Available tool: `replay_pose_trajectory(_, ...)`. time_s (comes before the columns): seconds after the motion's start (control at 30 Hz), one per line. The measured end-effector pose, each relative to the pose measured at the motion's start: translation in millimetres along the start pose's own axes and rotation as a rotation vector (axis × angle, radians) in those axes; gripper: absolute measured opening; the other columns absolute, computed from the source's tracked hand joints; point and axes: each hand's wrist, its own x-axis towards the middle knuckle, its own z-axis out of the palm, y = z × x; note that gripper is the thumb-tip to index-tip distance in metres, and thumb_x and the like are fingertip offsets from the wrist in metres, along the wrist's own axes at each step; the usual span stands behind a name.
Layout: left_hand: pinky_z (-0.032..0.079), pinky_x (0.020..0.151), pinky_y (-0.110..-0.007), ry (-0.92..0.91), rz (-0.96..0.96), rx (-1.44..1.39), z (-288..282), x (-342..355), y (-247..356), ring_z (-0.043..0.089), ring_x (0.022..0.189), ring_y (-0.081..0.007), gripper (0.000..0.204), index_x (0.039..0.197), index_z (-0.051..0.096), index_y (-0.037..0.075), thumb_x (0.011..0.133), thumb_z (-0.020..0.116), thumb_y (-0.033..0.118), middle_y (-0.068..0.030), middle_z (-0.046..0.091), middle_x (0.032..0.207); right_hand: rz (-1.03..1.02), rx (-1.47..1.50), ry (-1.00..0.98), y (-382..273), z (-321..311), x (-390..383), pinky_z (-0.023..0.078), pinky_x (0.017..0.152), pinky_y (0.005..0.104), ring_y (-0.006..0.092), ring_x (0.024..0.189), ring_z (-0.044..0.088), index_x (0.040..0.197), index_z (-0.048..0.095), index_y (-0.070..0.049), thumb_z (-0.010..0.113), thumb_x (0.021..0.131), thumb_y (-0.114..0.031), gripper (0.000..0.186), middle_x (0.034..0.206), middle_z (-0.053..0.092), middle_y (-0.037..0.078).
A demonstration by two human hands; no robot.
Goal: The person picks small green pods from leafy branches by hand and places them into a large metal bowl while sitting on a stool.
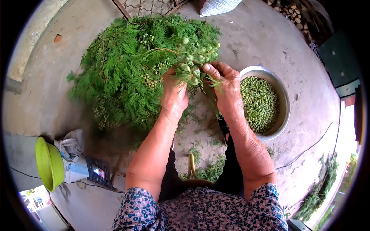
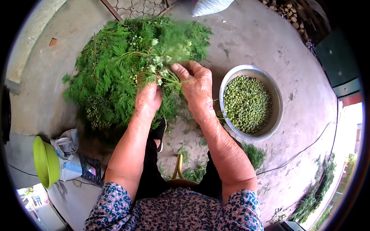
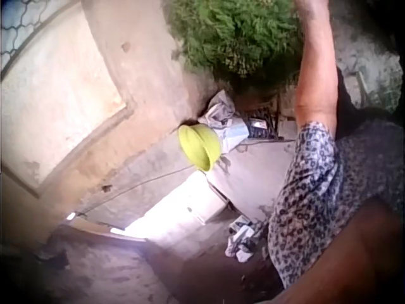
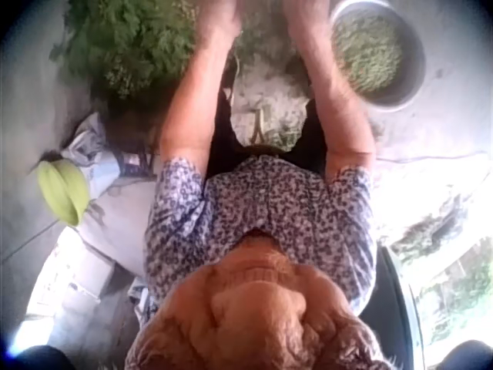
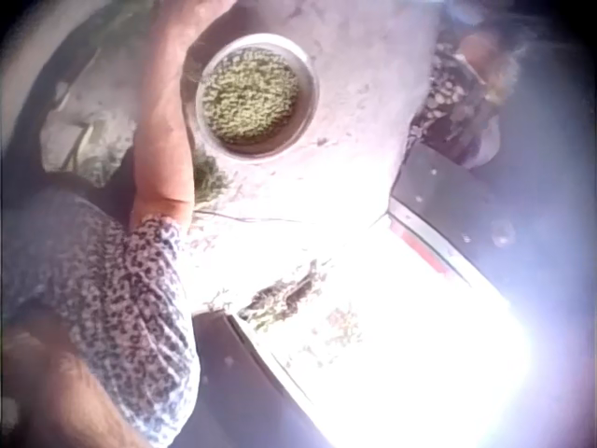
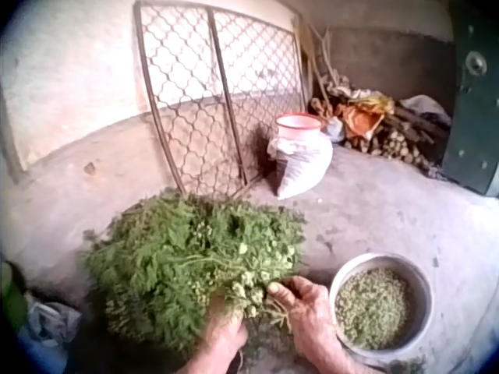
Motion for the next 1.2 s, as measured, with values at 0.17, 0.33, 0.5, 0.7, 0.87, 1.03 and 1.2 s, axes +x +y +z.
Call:
replay_pose_trajectory(0.17,0.045,0.063,-0.021,-0.029,0.015,0.081,2,-4,1,0.057,0.070,-0.0070,0.019,0.093,0.061,0.002,0.074,0.062,0.003,-0.0018,0.063,0.082,0.091,0.080,0.013,9,1,3,0.040,0.055,0.0205,0.0051,0.060,0.048,0.086,0.060,0.002,0.064,0.079,-0.012,0.016,0.072,0.060,0.000)
replay_pose_trajectory(0.33,0.047,0.064,-0.023,0.032,-0.005,0.008,7,-2,6,0.058,0.072,-0.0091,0.019,0.092,0.061,0.002,0.074,0.063,0.004,-0.0021,0.063,0.082,0.084,0.116,-0.015,-3,5,2,0.039,0.054,0.0200,0.0031,0.059,0.046,0.082,0.063,0.002,0.063,0.078,-0.006,0.009,0.069,0.062,0.002)
replay_pose_trajectory(0.5,0.051,0.070,-0.031,0.164,-0.215,-0.054,-2,-2,5,0.060,0.075,-0.0188,0.018,0.095,0.056,0.001,0.077,0.059,0.006,-0.0081,0.061,0.089,0.164,0.144,-0.058,-3,4,2,0.038,0.059,0.0214,0.0054,0.059,0.047,0.074,0.062,0.000,0.055,0.083,-0.008,0.013,0.068,0.062,0.003)
replay_pose_trajectory(0.7,0.047,0.069,-0.030,0.122,-0.219,-0.047,2,-2,8,0.058,0.074,-0.0190,0.021,0.094,0.056,0.002,0.073,0.060,0.002,-0.0069,0.060,0.082,0.334,0.407,-0.057,1,0,6,0.040,0.062,0.0240,0.0102,0.062,0.049,0.080,0.058,-0.001,0.055,0.082,-0.009,0.008,0.072,0.060,0.003)
replay_pose_trajectory(0.87,0.038,0.067,-0.030,0.065,-0.318,-0.059,2,4,12,0.048,0.074,-0.0176,0.010,0.083,0.055,0.004,0.077,0.057,0.013,-0.0048,0.055,0.076,0.401,0.539,-0.065,2,0,8,0.041,0.062,0.0259,0.0140,0.062,0.052,0.089,0.054,0.001,0.049,0.080,-0.003,0.011,0.078,0.059,0.007)
replay_pose_trajectory(1.03,0.036,0.064,-0.027,0.200,-0.346,-0.084,11,0,10,0.046,0.068,-0.0133,0.010,0.084,0.056,0.006,0.077,0.059,0.011,-0.0006,0.053,0.074,0.393,0.562,-0.028,2,0,9,0.042,0.059,0.0259,0.0158,0.064,0.054,0.091,0.053,0.002,0.048,0.083,-0.003,0.011,0.081,0.058,0.008)
replay_pose_trajectory(1.2,0.034,0.061,-0.021,0.214,-0.250,-0.018,1,4,3,0.041,0.065,-0.0057,0.023,0.094,0.060,0.008,0.072,0.067,0.007,0.0038,0.055,0.078,0.339,0.624,-0.109,11,0,10,0.044,0.057,0.0245,0.0133,0.064,0.054,0.088,0.055,0.002,0.051,0.085,-0.005,0.008,0.077,0.058,0.006)
